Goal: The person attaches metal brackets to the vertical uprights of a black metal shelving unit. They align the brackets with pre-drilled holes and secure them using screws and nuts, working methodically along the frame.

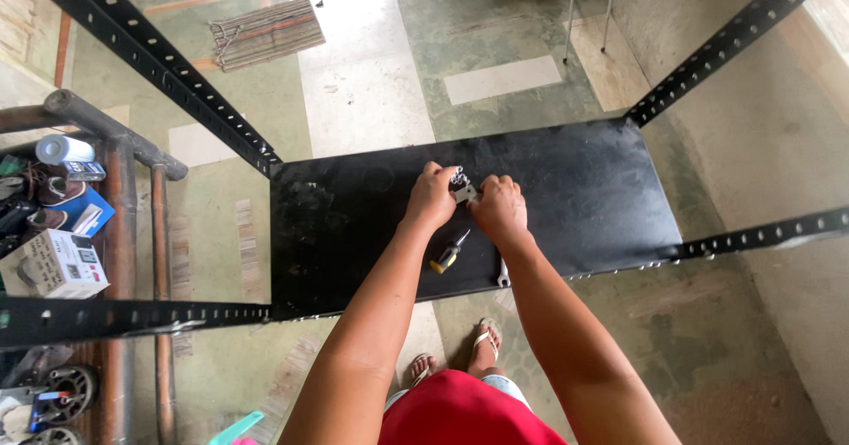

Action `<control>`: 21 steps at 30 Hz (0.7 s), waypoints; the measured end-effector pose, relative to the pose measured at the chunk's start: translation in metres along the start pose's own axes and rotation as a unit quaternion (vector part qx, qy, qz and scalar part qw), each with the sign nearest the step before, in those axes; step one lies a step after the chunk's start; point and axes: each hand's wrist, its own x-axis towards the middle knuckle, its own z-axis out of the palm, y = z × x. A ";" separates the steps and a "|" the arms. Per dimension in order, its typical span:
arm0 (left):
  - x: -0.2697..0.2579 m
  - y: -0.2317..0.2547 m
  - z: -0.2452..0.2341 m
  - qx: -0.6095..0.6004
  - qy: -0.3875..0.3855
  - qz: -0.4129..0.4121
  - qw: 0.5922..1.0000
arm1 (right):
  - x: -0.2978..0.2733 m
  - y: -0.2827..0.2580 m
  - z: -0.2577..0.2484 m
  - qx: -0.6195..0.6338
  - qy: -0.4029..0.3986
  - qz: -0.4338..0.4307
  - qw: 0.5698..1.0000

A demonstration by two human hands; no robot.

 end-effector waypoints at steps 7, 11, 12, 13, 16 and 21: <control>-0.031 0.017 -0.024 0.015 0.010 0.018 1.000 | -0.029 -0.009 -0.014 0.010 0.075 -0.011 0.997; -0.040 0.046 -0.022 0.084 0.001 0.071 0.994 | -0.051 -0.005 -0.025 -0.025 0.065 0.021 0.997; -0.039 0.055 -0.018 0.111 -0.001 0.096 0.989 | -0.055 -0.001 -0.027 -0.044 0.048 0.043 0.997; -0.037 0.061 -0.013 0.137 -0.003 0.121 0.983 | -0.059 0.003 -0.027 -0.045 0.053 0.055 0.996; -0.030 0.078 0.004 0.215 -0.048 0.132 0.967 | -0.072 0.022 -0.025 -0.026 0.068 0.083 0.994; -0.018 0.095 0.033 0.245 -0.062 0.103 0.962 | -0.072 0.053 -0.026 0.033 0.118 0.085 0.989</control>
